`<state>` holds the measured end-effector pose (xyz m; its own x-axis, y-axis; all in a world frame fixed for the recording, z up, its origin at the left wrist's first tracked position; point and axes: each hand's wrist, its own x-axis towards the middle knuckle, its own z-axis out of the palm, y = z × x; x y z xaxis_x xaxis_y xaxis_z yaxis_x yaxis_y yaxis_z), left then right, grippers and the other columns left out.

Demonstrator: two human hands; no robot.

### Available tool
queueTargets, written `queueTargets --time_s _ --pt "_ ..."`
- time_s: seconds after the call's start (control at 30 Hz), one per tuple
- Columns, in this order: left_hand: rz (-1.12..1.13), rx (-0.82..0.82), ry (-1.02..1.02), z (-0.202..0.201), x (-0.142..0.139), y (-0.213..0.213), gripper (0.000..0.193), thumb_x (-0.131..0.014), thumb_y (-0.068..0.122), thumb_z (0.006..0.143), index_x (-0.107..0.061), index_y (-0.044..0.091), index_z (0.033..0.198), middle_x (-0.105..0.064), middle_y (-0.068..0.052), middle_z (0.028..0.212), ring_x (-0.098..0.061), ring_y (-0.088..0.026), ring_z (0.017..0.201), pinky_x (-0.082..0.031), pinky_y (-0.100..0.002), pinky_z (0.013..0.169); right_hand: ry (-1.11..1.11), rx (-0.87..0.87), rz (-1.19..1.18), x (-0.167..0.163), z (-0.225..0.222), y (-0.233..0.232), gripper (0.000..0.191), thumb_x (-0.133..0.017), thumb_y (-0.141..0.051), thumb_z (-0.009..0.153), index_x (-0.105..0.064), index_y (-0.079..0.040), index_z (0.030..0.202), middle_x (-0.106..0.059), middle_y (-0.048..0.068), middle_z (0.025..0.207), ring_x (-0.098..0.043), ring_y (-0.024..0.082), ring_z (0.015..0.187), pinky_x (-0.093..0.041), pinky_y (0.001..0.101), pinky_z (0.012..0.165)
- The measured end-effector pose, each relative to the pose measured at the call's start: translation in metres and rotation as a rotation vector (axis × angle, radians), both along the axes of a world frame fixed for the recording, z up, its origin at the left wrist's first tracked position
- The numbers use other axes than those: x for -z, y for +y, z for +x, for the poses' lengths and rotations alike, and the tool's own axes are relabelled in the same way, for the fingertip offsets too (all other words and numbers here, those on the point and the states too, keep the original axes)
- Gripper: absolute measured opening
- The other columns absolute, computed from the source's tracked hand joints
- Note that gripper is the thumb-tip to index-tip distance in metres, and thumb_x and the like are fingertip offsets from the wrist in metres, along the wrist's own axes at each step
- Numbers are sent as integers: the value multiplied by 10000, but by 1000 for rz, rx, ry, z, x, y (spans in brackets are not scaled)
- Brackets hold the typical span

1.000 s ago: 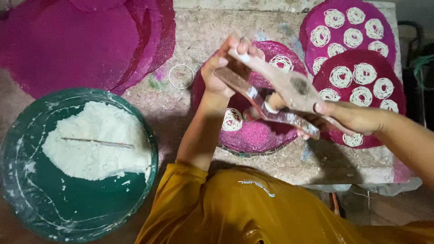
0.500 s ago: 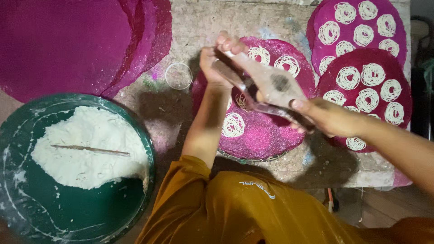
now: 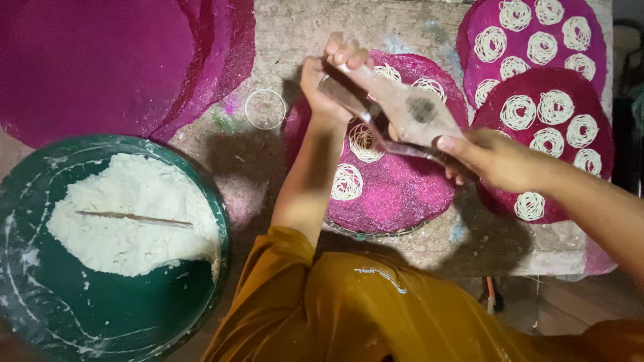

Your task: The person scoops white dough from a green basin into a handheld extruder press, then squeezes the tool over round pink trays to deposit swirled nests of dough strands, working one tray spot at a time. At the end they set the tool down and reposition a pink tray on the table.

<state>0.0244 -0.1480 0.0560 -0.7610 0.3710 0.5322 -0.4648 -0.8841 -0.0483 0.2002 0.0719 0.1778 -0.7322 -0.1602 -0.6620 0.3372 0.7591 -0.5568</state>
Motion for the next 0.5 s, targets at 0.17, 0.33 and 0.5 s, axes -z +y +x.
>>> queueTargets --time_s 0.17,0.33,0.5 --pt "-202 15 -18 -15 -11 2 286 -442 355 916 -579 123 1013 -654 -44 980 -629 -196 968 -527 -357 939 92 94 35 9 -5 4 783 -328 -721 931 -691 -28 898 -701 98 745 -705 221 722 -593 404 695" --pt "-1252 28 -86 -1 4 -17 441 -314 343 1110 -579 0 1194 -641 -165 1042 -601 -159 744 -485 -292 609 113 111 -126 18 -3 19 750 -365 -685 949 -714 -21 921 -721 119 760 -716 216 711 -592 392 689" --pt "-1463 227 0 32 39 -33 639 -179 476 1131 -349 -9 1511 -669 -198 1154 -384 -42 500 -302 -191 397 146 147 -267 34 -4 23 660 -435 -630 977 -704 -27 956 -735 93 813 -711 193 756 -563 360 742"
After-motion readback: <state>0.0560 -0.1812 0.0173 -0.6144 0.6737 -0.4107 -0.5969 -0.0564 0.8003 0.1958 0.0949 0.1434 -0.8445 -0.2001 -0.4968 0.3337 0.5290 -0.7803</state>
